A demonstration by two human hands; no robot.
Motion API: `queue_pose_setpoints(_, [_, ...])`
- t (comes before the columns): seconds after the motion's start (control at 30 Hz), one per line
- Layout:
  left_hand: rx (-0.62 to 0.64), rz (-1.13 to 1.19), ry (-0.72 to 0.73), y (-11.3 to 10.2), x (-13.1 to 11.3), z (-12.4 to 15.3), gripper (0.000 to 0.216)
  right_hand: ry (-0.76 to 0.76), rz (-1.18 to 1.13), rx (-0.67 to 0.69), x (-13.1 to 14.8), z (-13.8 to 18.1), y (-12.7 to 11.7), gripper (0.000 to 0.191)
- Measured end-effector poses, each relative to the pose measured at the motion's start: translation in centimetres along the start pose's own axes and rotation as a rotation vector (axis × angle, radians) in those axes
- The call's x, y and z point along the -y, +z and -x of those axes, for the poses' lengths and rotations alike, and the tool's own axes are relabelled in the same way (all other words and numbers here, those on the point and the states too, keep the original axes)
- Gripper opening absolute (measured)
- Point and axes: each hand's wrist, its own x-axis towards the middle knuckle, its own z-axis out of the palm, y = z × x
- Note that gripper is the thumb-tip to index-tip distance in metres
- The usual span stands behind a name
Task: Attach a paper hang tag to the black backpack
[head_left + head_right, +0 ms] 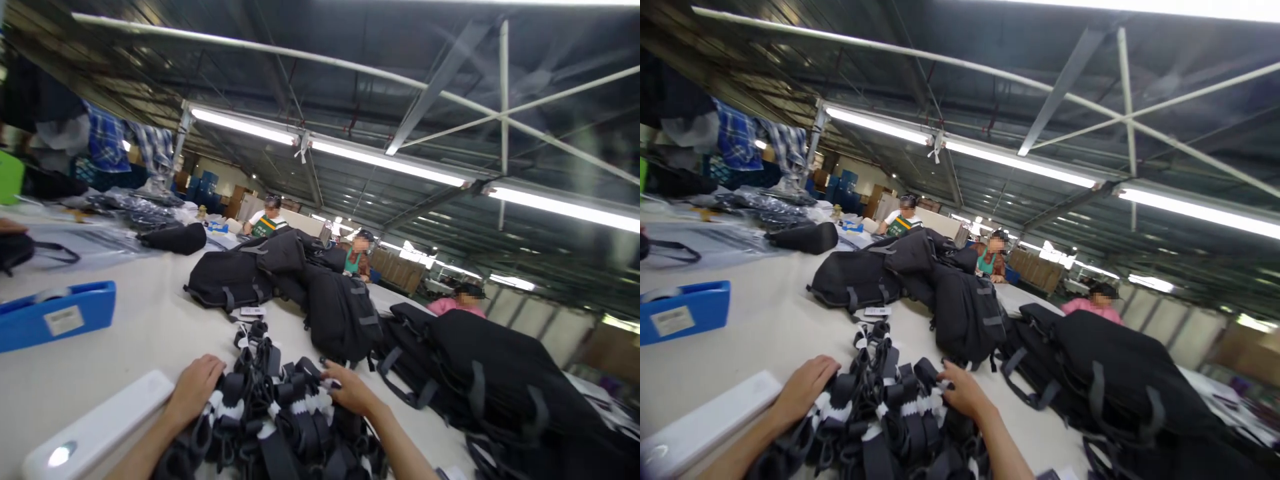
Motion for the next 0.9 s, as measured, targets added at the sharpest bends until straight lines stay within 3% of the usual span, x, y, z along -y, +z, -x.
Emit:
queue_pose_setpoints(0.23, [0.052, -0.03, 0.061, 0.4, 1.1, -0.4, 0.045, 0.089, 0.052, -0.041, -2.6, 6.1, -9.9, 0.04])
queue_pose_setpoints(0.33, [0.029, -0.036, 0.063, 1.1, 1.4, -0.5, 0.046, 0.137, 0.103, -0.026, -3.0, 9.0, -11.6, 0.037])
queue_pose_setpoints(0.47, [-0.025, -0.045, 0.056, 2.1, 1.6, -0.5, 0.045, 0.144, 0.194, -0.025, -3.1, 8.0, -9.2, 0.036])
queue_pose_setpoints(0.63, [-0.036, -0.04, 0.048, 2.3, 1.6, -0.4, 0.043, 0.153, 0.294, 0.011, -3.2, 1.1, -3.5, 0.017])
queue_pose_setpoints(0.73, [-0.026, -0.027, 0.02, 1.7, 1.1, -0.2, 0.042, 0.188, 0.341, 0.043, -3.4, -2.2, -0.7, 0.015])
queue_pose_setpoints(0.9, [-0.008, -0.015, -0.019, 0.8, 0.2, -0.2, 0.039, 0.205, 0.362, 0.054, -3.5, -4.6, 1.2, 0.014])
